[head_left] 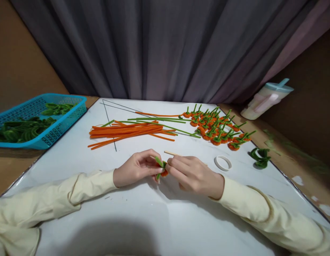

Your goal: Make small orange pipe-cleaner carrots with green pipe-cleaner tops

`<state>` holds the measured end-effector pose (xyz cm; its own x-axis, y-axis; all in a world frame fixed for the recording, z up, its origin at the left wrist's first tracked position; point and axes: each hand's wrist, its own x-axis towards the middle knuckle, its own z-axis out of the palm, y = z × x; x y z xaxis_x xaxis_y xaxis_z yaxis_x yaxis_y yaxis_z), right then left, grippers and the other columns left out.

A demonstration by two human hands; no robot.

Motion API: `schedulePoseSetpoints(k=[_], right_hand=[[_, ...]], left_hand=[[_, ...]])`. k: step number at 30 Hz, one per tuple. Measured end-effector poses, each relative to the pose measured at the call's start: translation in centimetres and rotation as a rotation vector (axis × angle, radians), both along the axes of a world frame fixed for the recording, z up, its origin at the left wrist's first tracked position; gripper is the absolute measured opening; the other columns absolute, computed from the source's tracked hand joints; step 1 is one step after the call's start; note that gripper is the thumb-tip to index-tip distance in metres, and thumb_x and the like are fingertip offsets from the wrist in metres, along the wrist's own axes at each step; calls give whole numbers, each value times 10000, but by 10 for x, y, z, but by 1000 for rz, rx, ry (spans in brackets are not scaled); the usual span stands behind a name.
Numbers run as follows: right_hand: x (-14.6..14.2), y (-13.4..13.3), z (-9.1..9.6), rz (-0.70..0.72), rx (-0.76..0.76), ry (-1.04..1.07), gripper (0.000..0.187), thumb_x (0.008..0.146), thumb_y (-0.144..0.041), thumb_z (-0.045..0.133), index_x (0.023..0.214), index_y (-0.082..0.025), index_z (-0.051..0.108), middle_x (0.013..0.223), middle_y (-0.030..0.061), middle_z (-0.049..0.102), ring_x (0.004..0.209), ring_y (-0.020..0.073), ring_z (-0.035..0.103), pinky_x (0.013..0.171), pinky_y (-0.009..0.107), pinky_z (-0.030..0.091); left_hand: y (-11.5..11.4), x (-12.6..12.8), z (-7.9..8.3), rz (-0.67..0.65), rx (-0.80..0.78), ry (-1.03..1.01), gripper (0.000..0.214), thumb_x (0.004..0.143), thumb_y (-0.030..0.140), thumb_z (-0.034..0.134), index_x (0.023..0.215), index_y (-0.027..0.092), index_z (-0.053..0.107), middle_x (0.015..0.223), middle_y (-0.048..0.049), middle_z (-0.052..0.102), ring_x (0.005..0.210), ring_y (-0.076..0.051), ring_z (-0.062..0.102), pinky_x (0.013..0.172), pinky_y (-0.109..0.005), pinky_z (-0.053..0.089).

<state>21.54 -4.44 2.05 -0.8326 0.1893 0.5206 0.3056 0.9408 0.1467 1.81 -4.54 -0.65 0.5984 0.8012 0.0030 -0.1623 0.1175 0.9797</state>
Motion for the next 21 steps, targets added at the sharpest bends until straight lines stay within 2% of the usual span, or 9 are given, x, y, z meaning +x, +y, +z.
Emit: schedulePoseSetpoints(k=[3, 6, 8, 11, 14, 15, 17, 18, 21], right_hand=[[-3, -8, 2, -107, -265, 68, 222, 756, -28, 320, 701, -159, 489, 630, 39, 502, 547, 138, 416, 457, 236, 307], [-5, -12, 1, -170, -541, 158, 213, 722, -3, 354, 734, -157, 500, 647, 26, 520, 553, 117, 441, 498, 211, 340], [-5, -12, 1, -184, -600, 184, 221, 729, 9, 360, 748, -156, 507, 660, 23, 534, 566, 109, 460, 519, 200, 356], [-3, -8, 1, -145, -397, 131, 219, 767, -16, 337, 741, -152, 507, 646, 35, 524, 560, 130, 444, 496, 221, 340], [1, -2, 4, -28, -35, 4, 250, 846, -49, 318, 731, -139, 521, 633, 47, 514, 559, 147, 435, 504, 252, 345], [2, 0, 4, 8, 65, -36, 255, 867, -57, 325, 733, -132, 530, 641, 50, 520, 565, 148, 443, 516, 259, 357], [4, 3, 3, 53, 204, -97, 255, 886, -70, 345, 735, -123, 543, 669, 57, 534, 579, 147, 460, 529, 270, 377], [4, 3, 1, 60, 248, -116, 255, 890, -76, 354, 730, -122, 548, 682, 60, 541, 584, 147, 467, 523, 272, 379], [4, 4, -7, 77, 330, -134, 244, 888, -96, 386, 719, -117, 561, 704, 68, 553, 594, 149, 487, 501, 274, 375]], left_hand=[[-3, -1, -3, 29, 146, 51, 175, 776, 287, 643, 818, 153, 539, 769, -11, 610, 602, -118, 628, 582, -249, 544], [-6, -1, -6, 63, 314, 127, 126, 814, 282, 588, 827, 159, 562, 813, -30, 615, 605, -119, 623, 562, -242, 533], [-7, -1, -7, 86, 406, 193, 85, 827, 250, 566, 841, 167, 570, 801, -34, 624, 621, -120, 620, 573, -235, 522], [-2, -4, -3, 67, 407, 184, 101, 828, 220, 559, 917, 183, 527, 817, -35, 623, 713, -136, 627, 630, -240, 511], [10, -11, 9, -116, 262, 170, 281, 805, 223, 584, 1037, 195, 428, 845, -37, 597, 788, -154, 605, 666, -261, 500], [15, -14, 15, -167, 252, 186, 271, 794, 232, 593, 1011, 183, 439, 900, -53, 576, 845, -165, 584, 698, -269, 492], [22, -16, 24, -126, 285, 237, 161, 840, 292, 513, 926, 171, 448, 883, -52, 546, 807, -156, 554, 655, -251, 467], [23, -16, 28, -87, 353, 316, 148, 869, 314, 459, 848, 168, 451, 786, -22, 518, 705, -127, 525, 612, -231, 437], [19, -8, 32, -63, 684, 640, 316, 923, 312, 332, 642, 175, 378, 569, 37, 363, 519, -91, 366, 534, -225, 303]])
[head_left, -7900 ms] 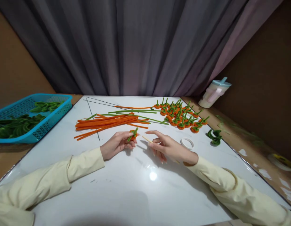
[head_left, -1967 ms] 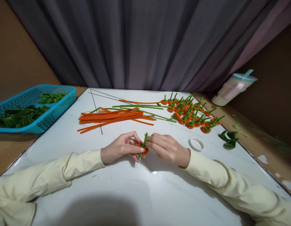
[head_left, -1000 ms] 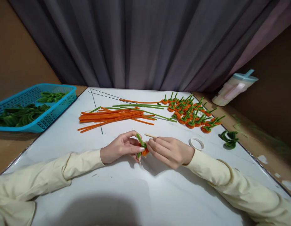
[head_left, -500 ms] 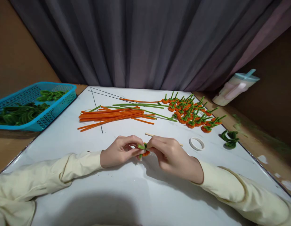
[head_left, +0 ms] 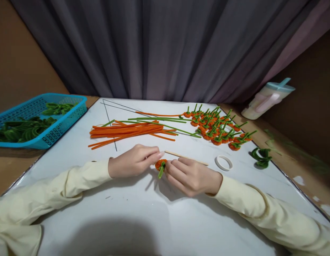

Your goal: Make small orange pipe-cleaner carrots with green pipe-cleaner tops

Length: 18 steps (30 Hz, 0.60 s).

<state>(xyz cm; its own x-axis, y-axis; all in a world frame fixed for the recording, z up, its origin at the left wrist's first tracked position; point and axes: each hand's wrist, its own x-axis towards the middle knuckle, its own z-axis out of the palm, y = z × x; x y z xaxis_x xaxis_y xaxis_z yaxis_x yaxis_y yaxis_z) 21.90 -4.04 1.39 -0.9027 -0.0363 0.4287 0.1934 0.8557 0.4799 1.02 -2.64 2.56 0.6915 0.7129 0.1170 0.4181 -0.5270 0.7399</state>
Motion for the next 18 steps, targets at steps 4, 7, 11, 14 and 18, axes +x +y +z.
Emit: schedulePoseSetpoints(k=[4, 7, 11, 14, 18], right_hand=[[-1, 1, -8, 35, 49, 20, 171, 858, -111, 457, 742, -102, 582, 718, 70, 565, 597, 147, 501, 494, 271, 375], [-1, 2, -12, 45, 56, 19, 181, 863, -102, 437, 756, -98, 582, 737, 75, 570, 608, 144, 510, 508, 271, 383], [-3, 2, -16, 49, 42, 14, 185, 869, -108, 429, 753, -102, 573, 730, 72, 564, 621, 149, 515, 522, 274, 382], [-4, 2, -15, 35, 3, 20, 184, 870, -98, 418, 766, -93, 570, 723, 74, 559, 617, 150, 506, 522, 274, 375], [-5, -1, -12, -17, -159, 118, 225, 855, -57, 360, 761, -87, 561, 659, 67, 541, 593, 158, 472, 509, 271, 359]], left_hand=[[-9, 11, -6, -53, 164, 288, 288, 932, 287, 294, 670, 191, 362, 523, 44, 320, 452, -105, 273, 480, -253, 189], [-10, 13, -10, -55, 265, 407, 258, 933, 268, 267, 713, 198, 383, 505, 43, 343, 418, -114, 251, 459, -255, 150], [-9, 11, -9, -115, 390, 490, 210, 909, 220, 283, 738, 194, 402, 495, 44, 388, 393, -116, 268, 441, -242, 160], [-7, 10, -9, -124, 401, 438, 213, 902, 214, 303, 720, 189, 410, 483, 49, 392, 386, -111, 316, 428, -231, 203], [-6, 8, -14, -83, 421, 244, 238, 908, 210, 318, 692, 185, 414, 467, 60, 383, 380, -93, 361, 414, -217, 250]])
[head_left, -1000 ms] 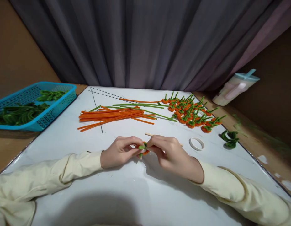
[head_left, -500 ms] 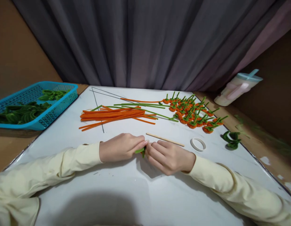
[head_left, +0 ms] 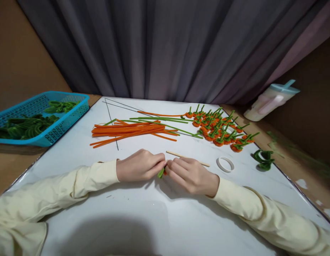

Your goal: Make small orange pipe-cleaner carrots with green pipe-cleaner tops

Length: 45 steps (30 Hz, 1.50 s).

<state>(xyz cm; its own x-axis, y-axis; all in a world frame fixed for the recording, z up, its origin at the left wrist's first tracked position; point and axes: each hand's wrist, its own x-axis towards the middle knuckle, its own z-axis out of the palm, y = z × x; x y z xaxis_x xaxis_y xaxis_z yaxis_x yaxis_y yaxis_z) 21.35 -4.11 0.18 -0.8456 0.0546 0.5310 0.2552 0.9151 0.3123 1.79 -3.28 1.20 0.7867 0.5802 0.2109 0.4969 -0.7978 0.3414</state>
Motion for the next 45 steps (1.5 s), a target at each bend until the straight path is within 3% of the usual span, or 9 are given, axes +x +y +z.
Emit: schedulePoseSetpoints(k=[13, 16, 20, 25, 29, 34, 37, 41, 45], right_hand=[[-10, -4, 18, -376, -1454, 287, 114, 682, -88, 472, 596, -145, 518, 518, -33, 462, 492, 77, 378, 483, 195, 308], [-10, -3, 16, -362, -1647, 324, 100, 674, -119, 477, 579, -145, 497, 528, -30, 457, 507, 82, 401, 492, 202, 331], [-8, -1, 15, -355, -1653, 295, 84, 675, -136, 482, 593, -148, 497, 527, -33, 451, 505, 82, 390, 487, 204, 316], [-4, 8, 9, -342, -1543, 302, 94, 710, -155, 485, 619, -146, 505, 553, -25, 467, 528, 86, 400, 502, 206, 309], [-4, 13, 0, -316, -1543, 298, 96, 734, -158, 479, 643, -144, 503, 571, -24, 470, 540, 87, 403, 519, 206, 319], [-4, 12, -3, -324, -1368, 275, 101, 749, -142, 475, 656, -144, 514, 549, -44, 426, 517, 75, 340, 510, 199, 288], [-4, 12, -3, -355, -1322, 285, 82, 748, -130, 473, 692, -142, 532, 561, -43, 440, 519, 75, 339, 520, 202, 288], [-4, 13, -3, -342, -1534, 370, 102, 767, -208, 485, 689, -146, 506, 569, -38, 434, 540, 87, 362, 518, 209, 292], [-3, 14, -4, -313, -1659, 410, 116, 747, -236, 510, 676, -146, 493, 551, -43, 424, 531, 83, 364, 508, 208, 283]], left_hand=[[-5, 0, -13, -126, 616, -131, 298, 908, 140, 319, 623, 197, 382, 429, 51, 422, 337, -107, 367, 361, -275, 233], [-6, 0, -14, -185, 647, -132, 285, 902, 133, 326, 630, 198, 380, 429, 49, 423, 338, -110, 360, 364, -275, 235], [-5, -3, -13, -157, 424, -103, 253, 914, 158, 308, 680, 190, 401, 460, 55, 417, 356, -102, 358, 389, -263, 242], [-1, -5, -15, 53, -55, -126, 253, 943, 241, 274, 725, 194, 395, 526, 65, 391, 413, -80, 366, 452, -216, 292], [0, -4, -21, 218, -235, -210, 318, 938, 299, 279, 642, 197, 330, 500, 69, 321, 435, -82, 346, 484, -213, 302], [-5, -1, -24, 250, -469, -329, 177, 930, 365, 335, 913, 204, 409, 623, 55, 525, 510, -92, 488, 540, -210, 399], [-8, -2, -26, 210, -292, -362, 148, 921, 307, 370, 985, 196, 444, 767, 1, 580, 599, -100, 534, 573, -211, 434], [-8, -6, -29, 102, 104, -379, 219, 865, 194, 439, 1068, 155, 514, 905, -88, 570, 791, -156, 555, 670, -264, 470], [-6, -6, -30, 69, 223, -362, 255, 824, 222, 541, 1067, 145, 557, 931, -109, 556, 820, -175, 552, 695, -291, 493]])
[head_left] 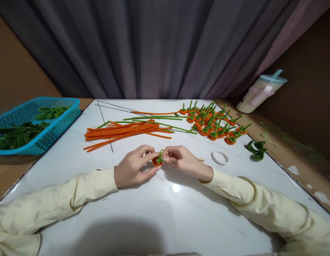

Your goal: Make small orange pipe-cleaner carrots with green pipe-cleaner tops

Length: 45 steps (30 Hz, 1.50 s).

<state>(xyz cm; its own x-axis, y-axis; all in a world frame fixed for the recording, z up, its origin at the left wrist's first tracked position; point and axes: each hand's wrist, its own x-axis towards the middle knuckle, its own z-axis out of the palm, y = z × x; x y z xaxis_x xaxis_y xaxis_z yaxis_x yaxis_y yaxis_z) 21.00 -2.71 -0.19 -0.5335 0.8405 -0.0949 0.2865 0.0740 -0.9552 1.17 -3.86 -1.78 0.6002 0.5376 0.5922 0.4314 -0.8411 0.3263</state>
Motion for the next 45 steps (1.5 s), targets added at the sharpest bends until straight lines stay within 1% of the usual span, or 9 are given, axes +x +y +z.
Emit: schedulePoseSetpoints(k=[4, 9, 13, 21, 27, 33, 36, 40, 45], right_hand=[[0, 0, 1, 45, -84, 35, 143, 750, -251, 507, 654, -149, 473, 506, -62, 402, 465, 62, 322, 469, 202, 242], [-1, 6, -2, 102, -221, 43, 145, 745, -239, 494, 635, -158, 445, 438, -90, 365, 399, 45, 274, 439, 198, 203], [-1, 10, -6, 103, -167, -19, 145, 717, -228, 522, 613, -150, 457, 477, -73, 398, 450, 52, 312, 465, 199, 236], [0, 13, -6, 113, -153, -62, 145, 726, -211, 508, 607, -154, 449, 475, -78, 389, 446, 52, 311, 465, 195, 244], [0, 11, -1, 110, -216, -91, 141, 738, -176, 495, 608, -158, 441, 426, -90, 368, 383, 42, 297, 404, 181, 216], [-1, 13, 0, 99, -242, -163, 124, 731, -142, 474, 613, -163, 439, 408, -88, 366, 328, 42, 297, 350, 175, 208], [-1, 14, -2, 98, -199, -208, 112, 722, -138, 474, 615, -159, 448, 427, -84, 368, 354, 42, 301, 368, 174, 228], [0, 15, -5, 151, -8, -206, 98, 720, -126, 485, 629, -151, 459, 501, -66, 410, 445, 51, 338, 439, 170, 279], [5, 16, -11, 186, 187, -93, 83, 806, -215, 478, 752, -152, 481, 617, -27, 490, 517, 75, 412, 491, 182, 349]], left_hand=[[3, 1, -1, 23, -2, 23, 183, 851, 236, 540, 1003, 145, 589, 934, -105, 584, 800, -155, 569, 699, -271, 497], [9, -1, -5, -59, 88, 81, 102, 852, 204, 541, 882, 142, 616, 858, -82, 646, 833, -178, 575, 748, -310, 488], [13, -2, -9, -85, 94, 147, 102, 848, 205, 550, 855, 138, 626, 843, -68, 664, 837, -176, 580, 743, -305, 476], [5, 6, -10, 27, 14, 119, 119, 860, 219, 537, 839, 154, 634, 833, -47, 669, 930, -188, 564, 806, -337, 399], [6, 6, -11, -29, 61, 160, 159, 883, 185, 480, 861, 157, 634, 830, -51, 674, 929, -191, 559, 793, -343, 383], [6, 5, -9, -69, 18, 170, 179, 883, 157, 466, 858, 146, 643, 871, -72, 662, 946, -199, 545, 800, -354, 384], [6, 5, -9, -68, -1, 171, 195, 885, 161, 457, 862, 152, 650, 891, -76, 658, 966, -205, 538, 817, -362, 387], [6, 4, -9, -61, -25, 172, 207, 887, 166, 452, 865, 157, 658, 883, -72, 655, 972, -204, 534, 832, -362, 387], [8, 2, -13, -13, -32, 106, 201, 890, 193, 473, 829, 165, 663, 885, -60, 668, 959, -199, 540, 836, -354, 388]])
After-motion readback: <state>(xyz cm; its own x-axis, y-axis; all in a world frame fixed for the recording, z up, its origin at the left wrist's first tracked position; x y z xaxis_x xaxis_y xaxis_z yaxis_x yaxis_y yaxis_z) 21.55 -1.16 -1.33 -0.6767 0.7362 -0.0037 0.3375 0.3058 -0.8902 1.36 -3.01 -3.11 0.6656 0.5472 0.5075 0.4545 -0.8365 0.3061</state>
